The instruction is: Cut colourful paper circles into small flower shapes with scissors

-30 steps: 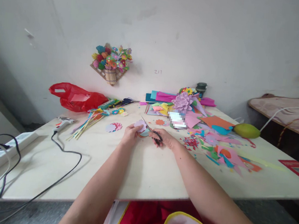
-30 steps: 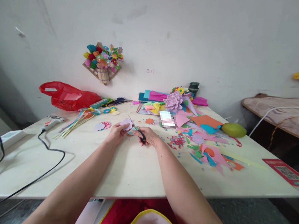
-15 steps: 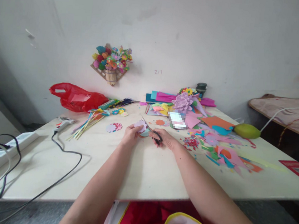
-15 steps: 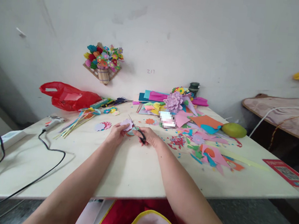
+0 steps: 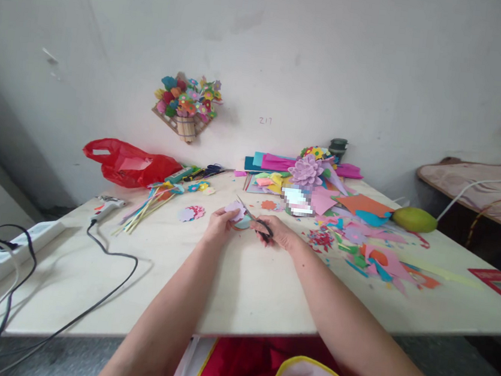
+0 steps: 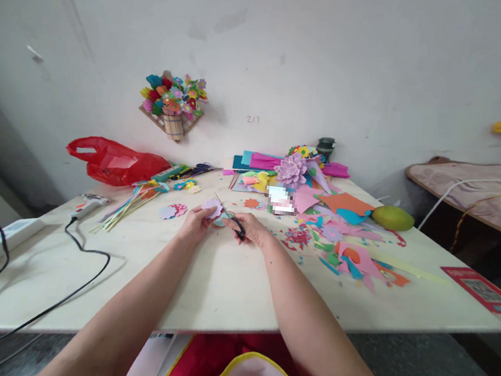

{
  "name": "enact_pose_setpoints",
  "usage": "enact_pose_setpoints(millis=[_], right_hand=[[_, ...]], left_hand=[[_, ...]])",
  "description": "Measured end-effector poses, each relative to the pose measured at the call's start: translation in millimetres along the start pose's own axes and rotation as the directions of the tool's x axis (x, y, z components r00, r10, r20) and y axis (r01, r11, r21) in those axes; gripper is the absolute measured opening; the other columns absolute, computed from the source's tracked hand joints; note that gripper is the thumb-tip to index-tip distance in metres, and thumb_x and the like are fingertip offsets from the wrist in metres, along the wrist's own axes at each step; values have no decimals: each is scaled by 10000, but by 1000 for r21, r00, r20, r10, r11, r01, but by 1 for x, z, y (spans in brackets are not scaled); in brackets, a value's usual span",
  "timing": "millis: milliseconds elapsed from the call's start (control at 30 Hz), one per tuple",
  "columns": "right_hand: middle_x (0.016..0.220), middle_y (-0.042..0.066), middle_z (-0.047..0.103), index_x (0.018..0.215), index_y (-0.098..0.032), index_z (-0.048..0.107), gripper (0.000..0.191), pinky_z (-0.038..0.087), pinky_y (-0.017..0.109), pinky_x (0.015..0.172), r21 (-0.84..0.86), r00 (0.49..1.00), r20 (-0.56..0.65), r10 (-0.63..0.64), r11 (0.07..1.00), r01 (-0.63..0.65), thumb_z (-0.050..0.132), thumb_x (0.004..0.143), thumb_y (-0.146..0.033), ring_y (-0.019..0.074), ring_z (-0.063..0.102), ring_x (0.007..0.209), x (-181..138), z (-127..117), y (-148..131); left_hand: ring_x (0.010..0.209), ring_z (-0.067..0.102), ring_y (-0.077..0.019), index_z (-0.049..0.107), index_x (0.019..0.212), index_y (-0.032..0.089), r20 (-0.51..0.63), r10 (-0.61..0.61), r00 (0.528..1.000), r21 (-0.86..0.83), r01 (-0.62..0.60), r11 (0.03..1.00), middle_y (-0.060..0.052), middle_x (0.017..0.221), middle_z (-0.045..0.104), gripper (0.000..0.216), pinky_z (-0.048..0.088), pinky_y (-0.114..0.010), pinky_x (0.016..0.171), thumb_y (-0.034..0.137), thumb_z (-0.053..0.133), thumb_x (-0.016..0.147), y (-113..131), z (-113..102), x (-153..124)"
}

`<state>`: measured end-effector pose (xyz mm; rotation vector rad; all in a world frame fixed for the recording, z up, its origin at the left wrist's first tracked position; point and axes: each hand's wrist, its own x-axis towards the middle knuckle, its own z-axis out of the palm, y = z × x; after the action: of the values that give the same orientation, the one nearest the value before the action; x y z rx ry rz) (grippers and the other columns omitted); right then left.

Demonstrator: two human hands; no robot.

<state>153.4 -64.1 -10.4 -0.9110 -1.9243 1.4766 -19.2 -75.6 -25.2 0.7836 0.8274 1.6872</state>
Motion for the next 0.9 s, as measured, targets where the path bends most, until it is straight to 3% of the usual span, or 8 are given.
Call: enact_pose_setpoints(millis=[667, 900], right_hand=[[452, -59, 492, 678, -165, 481, 321, 202, 163, 287, -19, 998, 55, 10, 1000, -8, 568, 783, -456, 51, 426, 317, -3, -3, 0], [489, -51, 507, 736, -152, 520, 323, 244, 159, 285, 5, 994, 109, 7, 1000, -8, 569, 785, -468, 55, 449, 332, -2, -7, 4]], left_hand=[[611, 644, -140, 649, 695, 112, -36, 8, 999, -2, -8, 1000, -50, 689, 684, 197, 540, -265, 657, 124, 776, 544, 2, 1, 0], [679, 659, -158, 663, 691, 101, -25, 25, 999, -20, -26, 999, -67, 722, 695, 180, 544, -259, 686, 124, 768, 547, 0, -1, 2]])
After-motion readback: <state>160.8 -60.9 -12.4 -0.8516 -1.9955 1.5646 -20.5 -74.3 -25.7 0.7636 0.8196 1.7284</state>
